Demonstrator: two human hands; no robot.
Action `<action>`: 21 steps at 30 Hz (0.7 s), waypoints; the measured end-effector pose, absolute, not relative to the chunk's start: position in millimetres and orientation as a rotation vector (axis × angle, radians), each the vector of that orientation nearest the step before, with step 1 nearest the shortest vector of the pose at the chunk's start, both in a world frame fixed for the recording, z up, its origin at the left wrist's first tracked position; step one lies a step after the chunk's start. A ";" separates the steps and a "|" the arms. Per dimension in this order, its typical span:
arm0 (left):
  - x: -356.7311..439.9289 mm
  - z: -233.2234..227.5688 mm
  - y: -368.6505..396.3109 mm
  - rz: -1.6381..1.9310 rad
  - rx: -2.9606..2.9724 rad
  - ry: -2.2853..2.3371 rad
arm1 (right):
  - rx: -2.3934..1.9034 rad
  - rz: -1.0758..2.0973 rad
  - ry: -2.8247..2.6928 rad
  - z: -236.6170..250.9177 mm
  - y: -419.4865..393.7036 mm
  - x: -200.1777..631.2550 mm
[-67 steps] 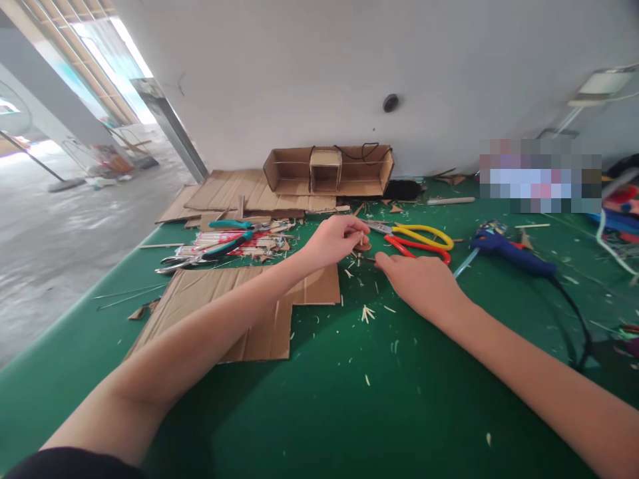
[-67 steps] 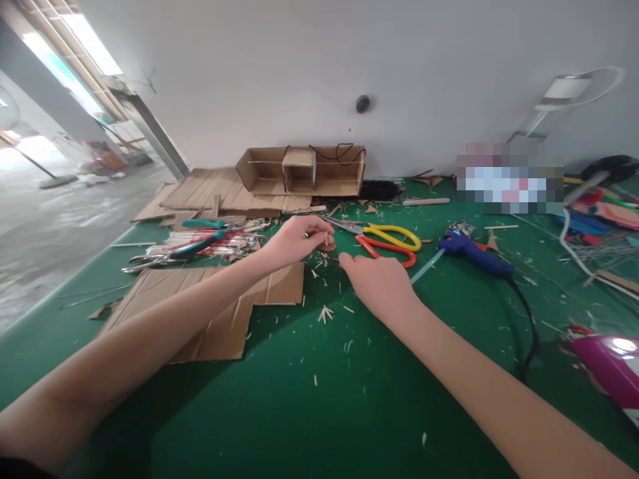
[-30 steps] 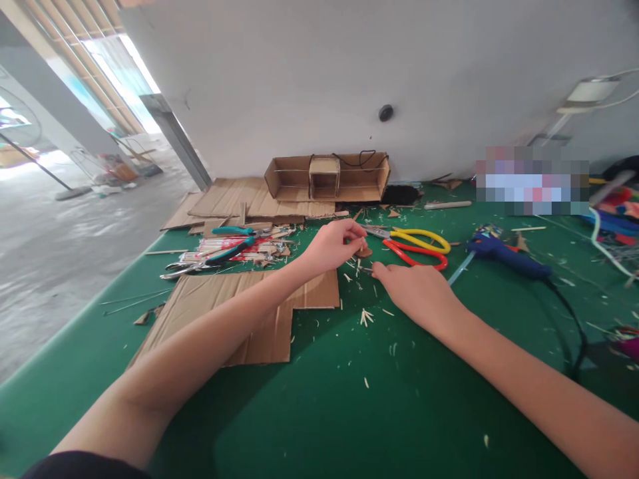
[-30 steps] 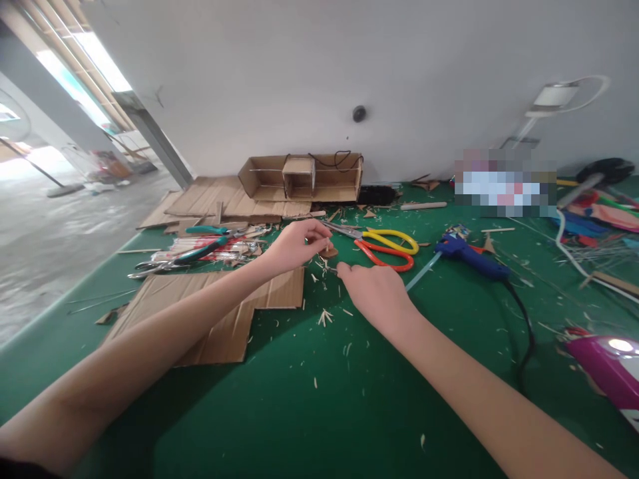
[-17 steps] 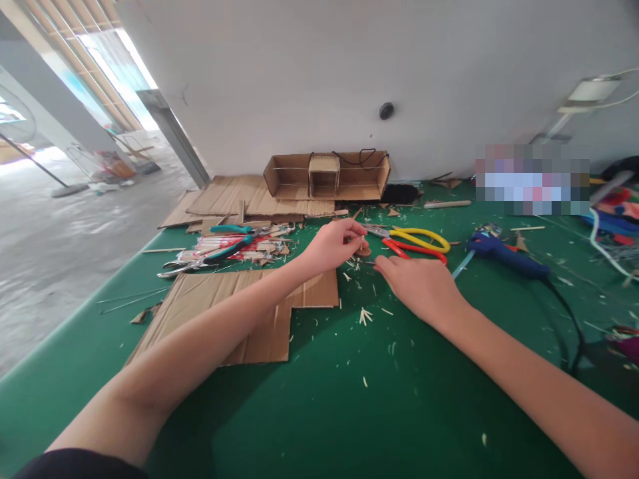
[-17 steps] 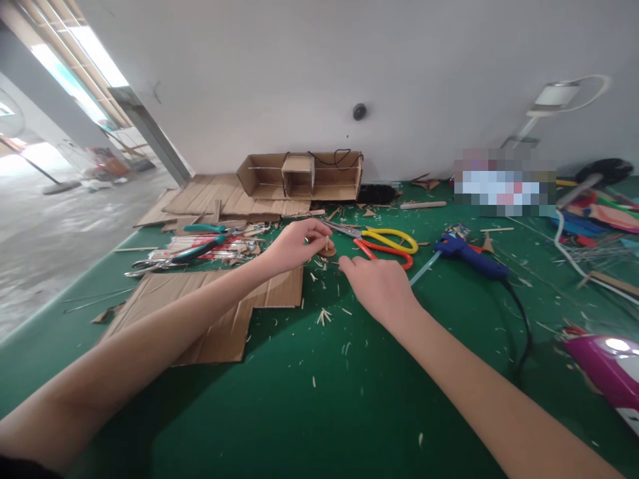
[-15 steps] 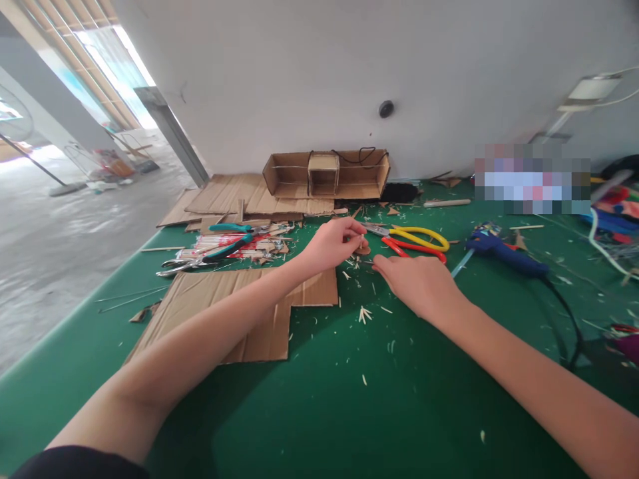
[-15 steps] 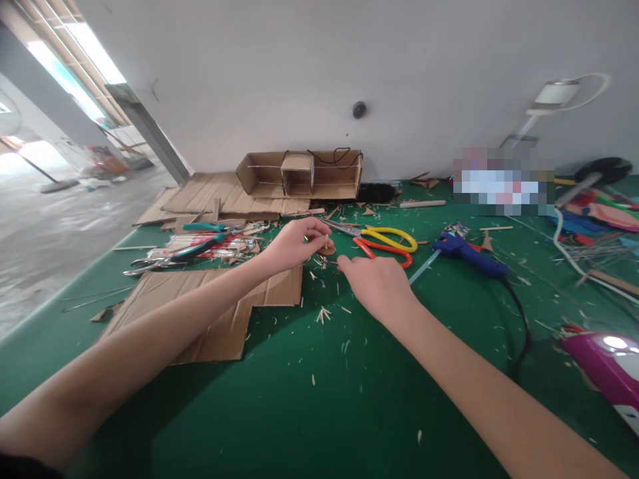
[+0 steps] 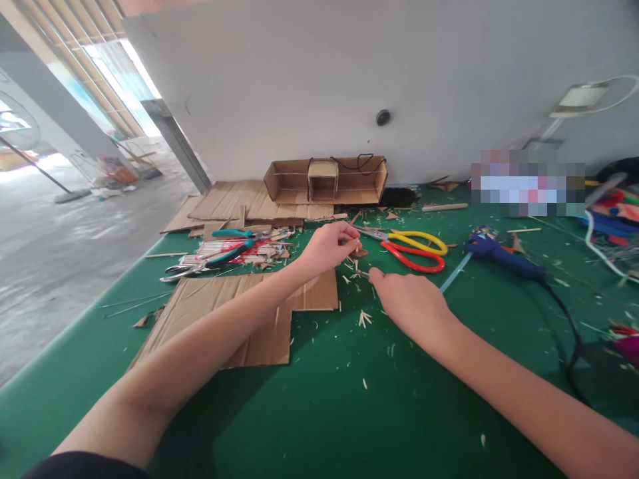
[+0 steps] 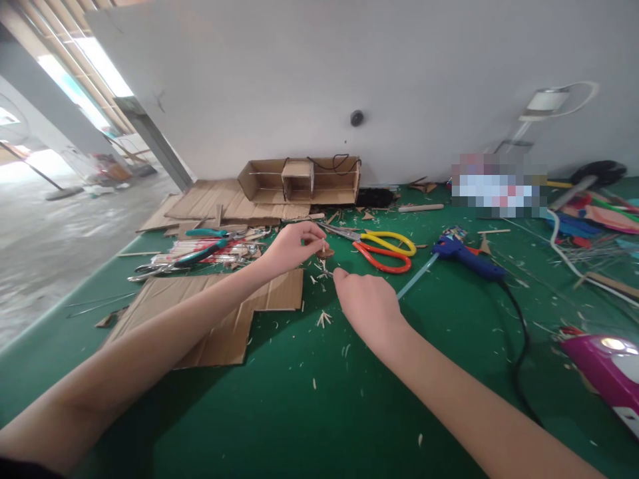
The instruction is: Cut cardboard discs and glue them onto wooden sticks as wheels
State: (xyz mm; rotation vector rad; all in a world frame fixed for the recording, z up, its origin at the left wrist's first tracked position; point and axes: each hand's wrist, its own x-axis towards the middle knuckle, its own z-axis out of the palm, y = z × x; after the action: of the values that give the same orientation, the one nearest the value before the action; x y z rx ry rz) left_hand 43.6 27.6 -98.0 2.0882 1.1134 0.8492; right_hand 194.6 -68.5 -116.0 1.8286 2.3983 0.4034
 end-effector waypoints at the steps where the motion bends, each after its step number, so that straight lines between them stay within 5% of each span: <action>1: 43.5 -98.1 28.0 0.853 2.082 1.108 | 1.832 0.397 2.399 -117.0 -68.4 195.0; 21: 44.4 -101.7 31.2 0.890 2.154 1.092 | 1.799 0.897 2.585 -117.9 -46.8 220.9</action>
State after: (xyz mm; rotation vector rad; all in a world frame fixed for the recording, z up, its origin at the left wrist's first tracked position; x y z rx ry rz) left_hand 44.4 31.2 -101.7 2.1538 1.0925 0.8901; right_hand 220.9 -46.8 -117.9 1.7991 2.5851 0.8967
